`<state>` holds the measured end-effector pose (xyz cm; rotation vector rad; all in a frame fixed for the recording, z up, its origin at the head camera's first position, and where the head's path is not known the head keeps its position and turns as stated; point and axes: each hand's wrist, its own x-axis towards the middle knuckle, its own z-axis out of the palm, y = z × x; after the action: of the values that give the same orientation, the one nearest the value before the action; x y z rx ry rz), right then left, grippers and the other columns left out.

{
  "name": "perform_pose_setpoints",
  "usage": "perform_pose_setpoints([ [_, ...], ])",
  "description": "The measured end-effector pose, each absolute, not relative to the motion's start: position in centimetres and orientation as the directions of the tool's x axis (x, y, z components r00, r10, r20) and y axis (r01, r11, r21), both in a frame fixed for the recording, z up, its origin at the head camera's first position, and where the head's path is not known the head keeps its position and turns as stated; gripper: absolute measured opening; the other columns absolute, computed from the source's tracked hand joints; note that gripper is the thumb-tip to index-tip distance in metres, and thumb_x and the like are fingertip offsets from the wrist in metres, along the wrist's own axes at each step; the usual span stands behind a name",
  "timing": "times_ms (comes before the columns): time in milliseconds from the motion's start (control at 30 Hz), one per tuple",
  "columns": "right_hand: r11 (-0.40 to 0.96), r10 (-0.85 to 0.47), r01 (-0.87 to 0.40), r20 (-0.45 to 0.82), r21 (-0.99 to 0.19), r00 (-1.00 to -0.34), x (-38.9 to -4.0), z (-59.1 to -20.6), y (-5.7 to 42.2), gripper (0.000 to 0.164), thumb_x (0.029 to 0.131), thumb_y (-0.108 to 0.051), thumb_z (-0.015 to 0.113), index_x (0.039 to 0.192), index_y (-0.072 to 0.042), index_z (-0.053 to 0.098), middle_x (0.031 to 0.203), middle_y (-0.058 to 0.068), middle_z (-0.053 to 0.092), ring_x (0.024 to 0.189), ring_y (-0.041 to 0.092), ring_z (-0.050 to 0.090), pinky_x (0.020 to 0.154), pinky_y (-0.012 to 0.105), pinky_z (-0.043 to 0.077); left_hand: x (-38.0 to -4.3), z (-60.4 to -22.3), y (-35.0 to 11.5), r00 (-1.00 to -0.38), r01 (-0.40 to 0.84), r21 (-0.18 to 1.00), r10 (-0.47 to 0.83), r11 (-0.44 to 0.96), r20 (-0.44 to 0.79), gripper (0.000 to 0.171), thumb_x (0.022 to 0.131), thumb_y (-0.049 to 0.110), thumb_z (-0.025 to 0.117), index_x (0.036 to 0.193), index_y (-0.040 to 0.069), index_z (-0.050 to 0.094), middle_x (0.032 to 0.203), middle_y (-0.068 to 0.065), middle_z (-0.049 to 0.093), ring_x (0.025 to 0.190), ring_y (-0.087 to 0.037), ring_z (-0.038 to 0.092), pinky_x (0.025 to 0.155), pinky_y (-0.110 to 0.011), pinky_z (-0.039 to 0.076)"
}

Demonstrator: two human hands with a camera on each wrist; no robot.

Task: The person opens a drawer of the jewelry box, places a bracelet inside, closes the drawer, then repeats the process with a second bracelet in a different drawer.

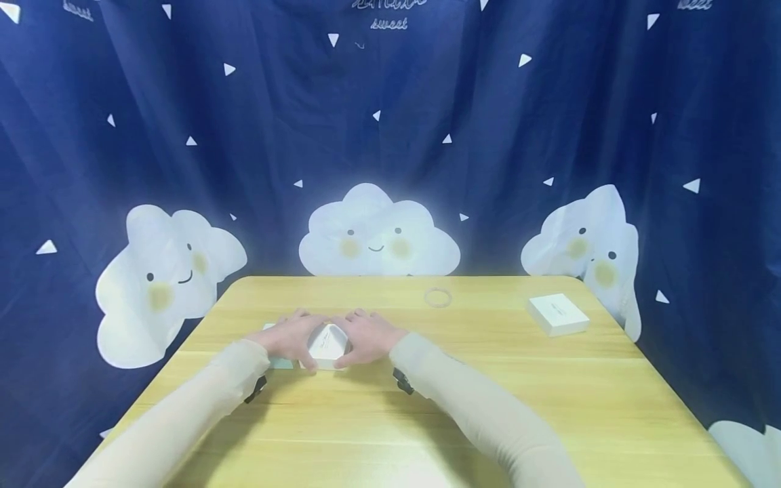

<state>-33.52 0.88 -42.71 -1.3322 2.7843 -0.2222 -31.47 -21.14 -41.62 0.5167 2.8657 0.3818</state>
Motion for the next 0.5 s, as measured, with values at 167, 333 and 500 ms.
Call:
perform_pose_setpoints([
  [167,0.624,-0.776,-0.767,0.005,-0.15,-0.631,-33.56,-42.74,1.0,0.095,0.082,-0.066,0.071,0.158,-0.024,0.032,0.138,0.0,0.058,0.12,0.017,0.051,0.097,0.044,0.049,-31.47,-42.03,-21.21,-0.916,0.325,0.28,0.374,0.904,-0.146,0.107,0.056,0.032,0.098,0.149,0.024,0.047,0.131,0.004,0.06,0.129,-0.025,0.04,0.105,-0.064,0.031],
  [333,0.619,-0.778,-0.77,0.011,-0.153,-0.628,-33.69,-42.92,1.04,0.095,0.082,-0.067,0.07,0.158,-0.024,0.032,0.138,0.001,0.058,0.121,0.018,0.052,0.095,0.043,0.05,-31.18,-41.71,-21.08,-0.915,0.329,0.288,0.379,0.899,-0.139,0.106,0.055,0.032,0.099,0.148,0.023,0.048,0.132,0.004,0.06,0.13,-0.026,0.04,0.105,-0.065,0.031],
  [500,0.623,-0.776,-0.769,0.012,-0.145,-0.63,-33.74,-43.03,1.17,0.095,0.083,-0.067,0.069,0.158,-0.023,0.032,0.14,0.001,0.057,0.124,0.019,0.052,0.097,0.044,0.049,-31.17,-41.47,-20.9,-0.914,0.331,0.289,0.382,0.898,-0.141,0.103,0.057,0.033,0.099,0.147,0.022,0.049,0.13,0.003,0.06,0.127,-0.026,0.04,0.101,-0.06,0.034],
])
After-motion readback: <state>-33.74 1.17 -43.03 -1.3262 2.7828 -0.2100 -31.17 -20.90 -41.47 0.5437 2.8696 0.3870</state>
